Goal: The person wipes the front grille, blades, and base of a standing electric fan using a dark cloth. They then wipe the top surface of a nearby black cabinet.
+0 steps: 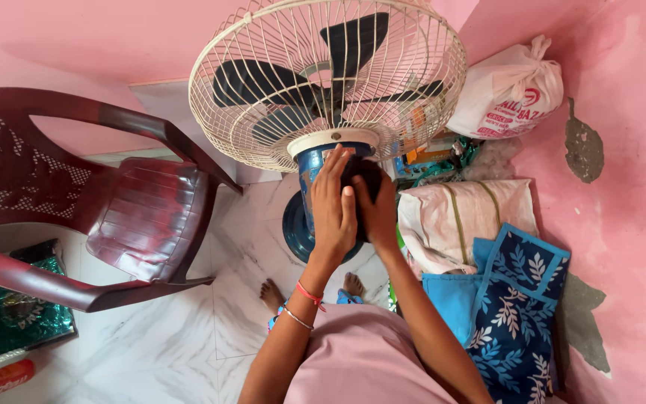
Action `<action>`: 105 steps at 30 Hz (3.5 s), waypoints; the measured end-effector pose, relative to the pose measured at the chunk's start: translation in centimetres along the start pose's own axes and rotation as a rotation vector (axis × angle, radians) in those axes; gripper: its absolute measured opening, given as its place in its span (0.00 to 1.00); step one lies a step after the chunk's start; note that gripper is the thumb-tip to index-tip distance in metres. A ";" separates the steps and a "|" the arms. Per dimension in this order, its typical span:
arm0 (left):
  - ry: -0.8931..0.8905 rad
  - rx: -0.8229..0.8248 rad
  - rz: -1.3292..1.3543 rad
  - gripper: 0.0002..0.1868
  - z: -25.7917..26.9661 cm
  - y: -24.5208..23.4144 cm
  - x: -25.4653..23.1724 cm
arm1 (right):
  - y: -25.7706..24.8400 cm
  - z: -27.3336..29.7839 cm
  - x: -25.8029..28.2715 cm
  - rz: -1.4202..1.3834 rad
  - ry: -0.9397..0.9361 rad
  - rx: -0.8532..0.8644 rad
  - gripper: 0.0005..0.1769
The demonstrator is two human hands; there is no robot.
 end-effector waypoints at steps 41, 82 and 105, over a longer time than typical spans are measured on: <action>-0.065 -0.028 -0.019 0.20 1.1 -3.1 2.2 | -0.6 -3.4 -1.4 -0.080 -0.134 0.057 0.31; -0.010 -0.037 -0.055 0.31 0.6 -2.4 4.3 | 0.1 -0.4 2.5 0.311 -0.352 -0.033 0.28; -0.340 -0.334 0.014 0.23 3.2 -1.1 5.7 | 2.2 -4.7 -5.1 -0.430 0.172 0.165 0.33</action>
Point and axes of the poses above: each hand's wrist, its own z-axis away from the middle knuckle, its own y-axis out of the palm, x = y × z, the point moved 5 cm from there along -z, towards the middle knuckle, and after that the axes turned 9 degrees about z, right-handed, at the moved point
